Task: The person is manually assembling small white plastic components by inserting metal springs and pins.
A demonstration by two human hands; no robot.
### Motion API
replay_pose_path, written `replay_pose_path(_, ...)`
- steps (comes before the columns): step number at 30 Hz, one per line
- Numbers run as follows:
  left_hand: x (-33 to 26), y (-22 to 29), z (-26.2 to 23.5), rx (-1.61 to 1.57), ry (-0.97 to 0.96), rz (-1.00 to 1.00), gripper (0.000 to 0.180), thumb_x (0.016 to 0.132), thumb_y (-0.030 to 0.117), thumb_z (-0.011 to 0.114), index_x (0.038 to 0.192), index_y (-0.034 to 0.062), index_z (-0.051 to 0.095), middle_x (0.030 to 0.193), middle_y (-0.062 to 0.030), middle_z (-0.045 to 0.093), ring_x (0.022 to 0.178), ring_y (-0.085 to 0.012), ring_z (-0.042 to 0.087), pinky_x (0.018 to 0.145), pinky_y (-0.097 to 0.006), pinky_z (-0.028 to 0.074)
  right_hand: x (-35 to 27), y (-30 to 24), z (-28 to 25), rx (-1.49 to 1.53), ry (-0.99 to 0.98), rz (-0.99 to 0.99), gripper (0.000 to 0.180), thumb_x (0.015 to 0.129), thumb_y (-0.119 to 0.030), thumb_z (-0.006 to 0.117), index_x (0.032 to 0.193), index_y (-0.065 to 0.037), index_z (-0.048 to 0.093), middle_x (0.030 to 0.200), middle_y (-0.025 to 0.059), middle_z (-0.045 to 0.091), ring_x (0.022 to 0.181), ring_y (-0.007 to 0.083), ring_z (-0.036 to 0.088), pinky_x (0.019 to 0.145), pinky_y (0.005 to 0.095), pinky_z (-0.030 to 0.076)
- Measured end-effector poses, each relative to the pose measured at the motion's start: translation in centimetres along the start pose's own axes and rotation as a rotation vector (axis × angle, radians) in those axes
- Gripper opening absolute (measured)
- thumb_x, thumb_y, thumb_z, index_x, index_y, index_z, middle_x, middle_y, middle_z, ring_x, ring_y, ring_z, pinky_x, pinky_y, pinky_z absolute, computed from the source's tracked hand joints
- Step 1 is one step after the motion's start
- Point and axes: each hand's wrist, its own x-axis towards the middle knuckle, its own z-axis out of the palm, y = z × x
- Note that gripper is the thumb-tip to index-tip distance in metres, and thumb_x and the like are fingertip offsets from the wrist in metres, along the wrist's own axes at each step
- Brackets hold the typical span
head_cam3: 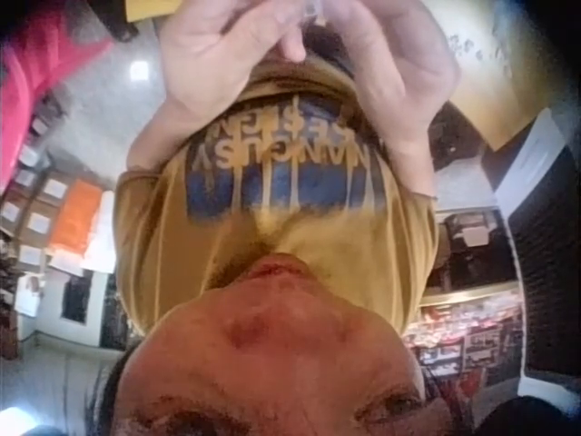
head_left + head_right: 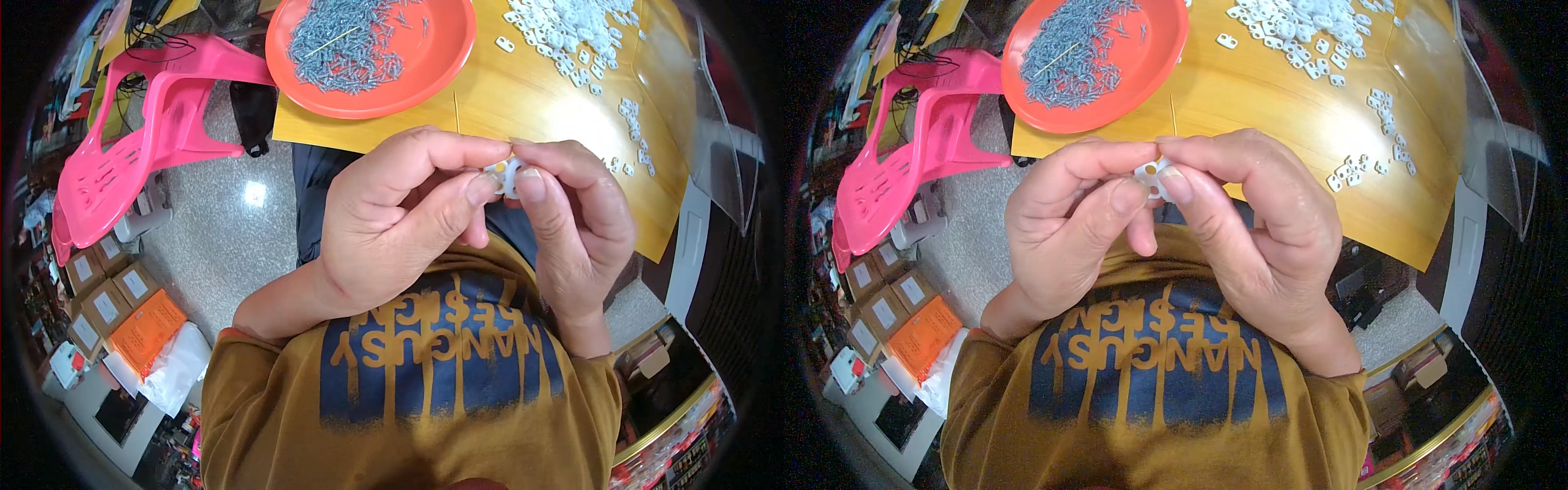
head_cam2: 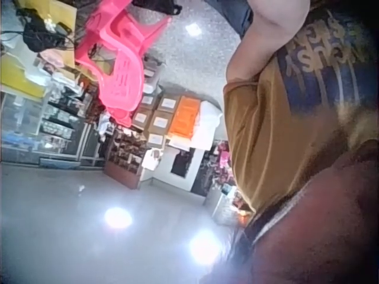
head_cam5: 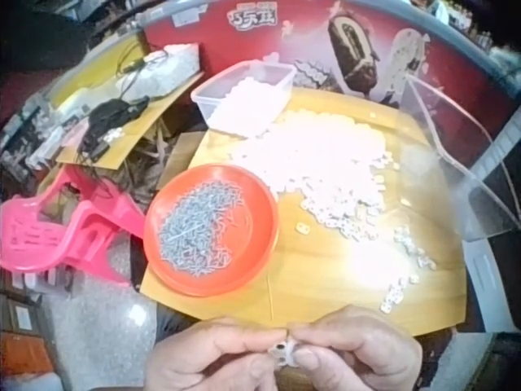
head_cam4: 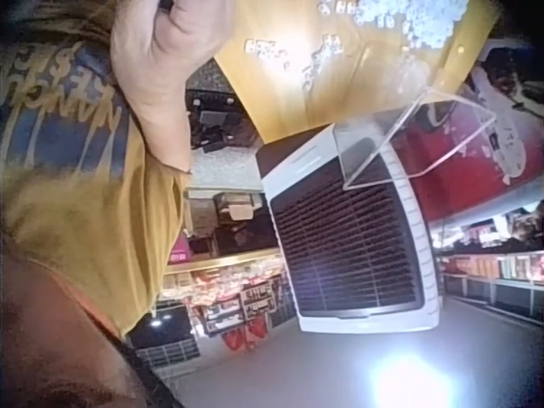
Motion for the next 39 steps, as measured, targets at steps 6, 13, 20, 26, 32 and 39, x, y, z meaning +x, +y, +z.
replay_pose_path(6,0.1,-0.1,0.3,0.131,0.026,0.084,0.022,0.083,-0.001,0.049,0.105,-0.0031,0.053,0.079,-0.0052,0.053,0.061,-0.007,0.054,0.055,-0.016,0.043,0.0,0.1,-0.2,-0.046,-0.031,-0.032,0.018,0.082,-0.002,0.054,0.099,0.005,0.053,0.082,0.0076,0.055,0.07,0.0102,0.052,0.064,0.0197,0.043)
replay_pose_path(13,0.3,-0.4,-0.2,0.168,-0.062,0.135,0.025,0.085,0.0,0.047,0.109,-0.0033,0.052,0.08,-0.0056,0.053,0.065,-0.0076,0.055,0.059,-0.017,0.043,-0.5,0.5,0.1,0.202,0.077,0.02,0.019,0.083,-0.004,0.053,0.099,0.004,0.051,0.085,0.0085,0.056,0.07,0.0107,0.053,0.064,0.0212,0.045)
replay_pose_path(20,-0.1,-0.4,0.1,-0.06,-0.037,0.008,0.024,0.086,0.002,0.047,0.108,-0.003,0.051,0.082,-0.0042,0.055,0.068,-0.0051,0.053,0.06,-0.016,0.043,-0.9,0.4,-0.5,0.166,0.004,-0.007,0.019,0.084,-0.006,0.049,0.1,0.005,0.05,0.091,0.0108,0.055,0.077,0.0126,0.054,0.068,0.0237,0.046)
replay_pose_path(26,-0.1,-0.1,0.2,-0.05,-0.042,-0.002,0.022,0.085,0.0,0.048,0.106,-0.0029,0.052,0.081,-0.0034,0.055,0.065,-0.0037,0.052,0.058,-0.015,0.043,-1.2,-0.2,-0.1,0.339,0.075,0.117,0.021,0.077,0.005,0.054,0.098,0.007,0.053,0.089,0.0097,0.056,0.077,0.0123,0.052,0.071,0.022,0.041)
replay_pose_path(32,-0.1,-0.3,0.4,0.0,-0.006,0.033,0.02,0.083,-0.001,0.049,0.102,-0.0021,0.054,0.079,-0.0026,0.055,0.062,-0.0029,0.051,0.055,-0.014,0.042,-1.4,0.1,-0.4,0.242,0.008,0.091,0.019,0.081,0.0,0.052,0.1,0.006,0.05,0.093,0.0108,0.054,0.081,0.013,0.055,0.075,0.0247,0.047)
replay_pose_path(39,-0.5,-0.6,0.5,0.047,0.053,0.093,0.018,0.081,-0.003,0.05,0.099,-0.001,0.055,0.078,-0.0022,0.053,0.06,-0.0025,0.051,0.052,-0.014,0.04,-1.4,0.0,0.4,0.362,0.131,0.16,0.019,0.08,-0.002,0.054,0.098,0.005,0.052,0.087,0.0086,0.056,0.076,0.012,0.054,0.066,0.0237,0.046)
